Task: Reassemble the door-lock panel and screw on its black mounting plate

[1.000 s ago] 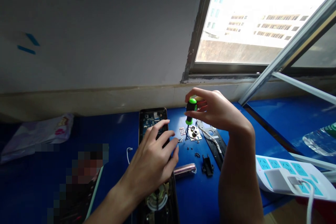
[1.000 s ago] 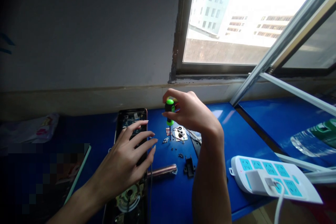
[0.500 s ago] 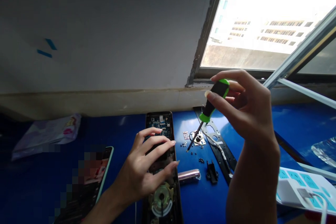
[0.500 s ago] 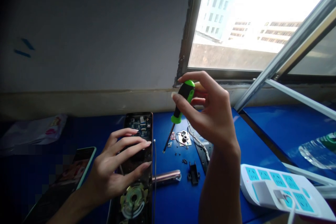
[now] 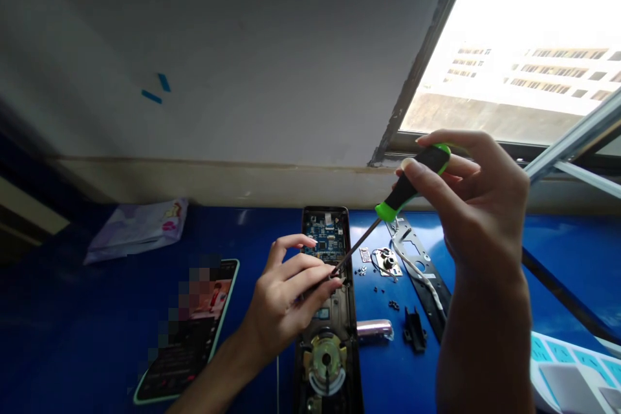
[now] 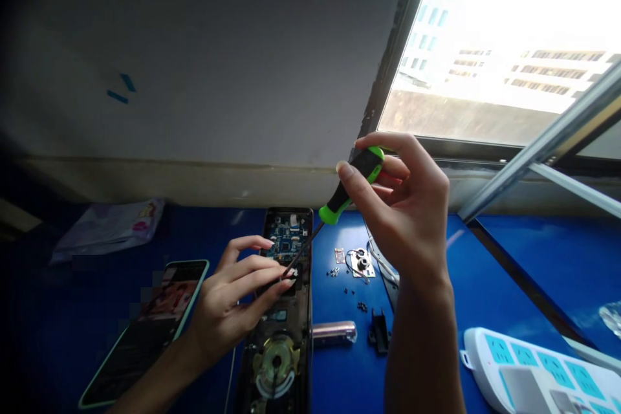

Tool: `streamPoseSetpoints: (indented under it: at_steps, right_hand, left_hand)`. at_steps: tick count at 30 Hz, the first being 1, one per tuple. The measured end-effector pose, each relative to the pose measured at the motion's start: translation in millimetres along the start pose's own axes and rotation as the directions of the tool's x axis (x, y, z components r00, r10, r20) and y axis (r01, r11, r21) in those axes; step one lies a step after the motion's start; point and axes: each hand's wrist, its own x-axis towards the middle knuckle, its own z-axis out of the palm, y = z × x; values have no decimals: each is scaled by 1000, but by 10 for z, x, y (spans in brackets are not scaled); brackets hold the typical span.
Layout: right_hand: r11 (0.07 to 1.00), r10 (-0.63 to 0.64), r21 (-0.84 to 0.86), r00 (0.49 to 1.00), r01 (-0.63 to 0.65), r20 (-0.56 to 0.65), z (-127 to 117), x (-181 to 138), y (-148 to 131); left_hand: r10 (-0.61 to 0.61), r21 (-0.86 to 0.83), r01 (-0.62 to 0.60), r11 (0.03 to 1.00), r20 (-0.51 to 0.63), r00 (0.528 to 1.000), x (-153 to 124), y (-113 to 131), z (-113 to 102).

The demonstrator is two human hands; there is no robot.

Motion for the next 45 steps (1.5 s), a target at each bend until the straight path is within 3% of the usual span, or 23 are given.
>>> streamPoseSetpoints:
  at_steps: [9, 17, 27, 30, 34, 41, 45]
  right_hand:
    - [999, 6, 48, 999, -4, -39, -10, 13, 0]
    - [998, 33, 45, 997, -36, 66, 30, -2, -75]
    - [998, -57, -27, 997, 59, 56, 63, -7, -128]
    - [994, -77, -75, 996, 79, 39, 39, -13, -128]
    - [970, -180, -162, 984, 180, 15, -49, -36, -130]
    - [938, -238, -237, 968, 251, 80, -98, -109, -169]
    - [947, -248, -192, 966, 257, 72, -30, -125, -169]
  left_hand:
    - [13, 17, -13, 1000, 2, 1000, -45, 21, -35]
    - [23, 68, -22, 997, -14, 1000, -40, 34, -36]
    - [20, 126, -20, 992, 1, 1000, -61, 38, -33]
    - [19, 161, -11, 987, -48, 999, -56, 15, -33]
    - [-53, 173, 67, 983, -82, 995, -63, -10, -19]
    - [-258, 179, 236, 955, 108, 960, -147, -28, 56]
    - [-296, 175, 271, 946, 136, 945, -170, -48, 66]
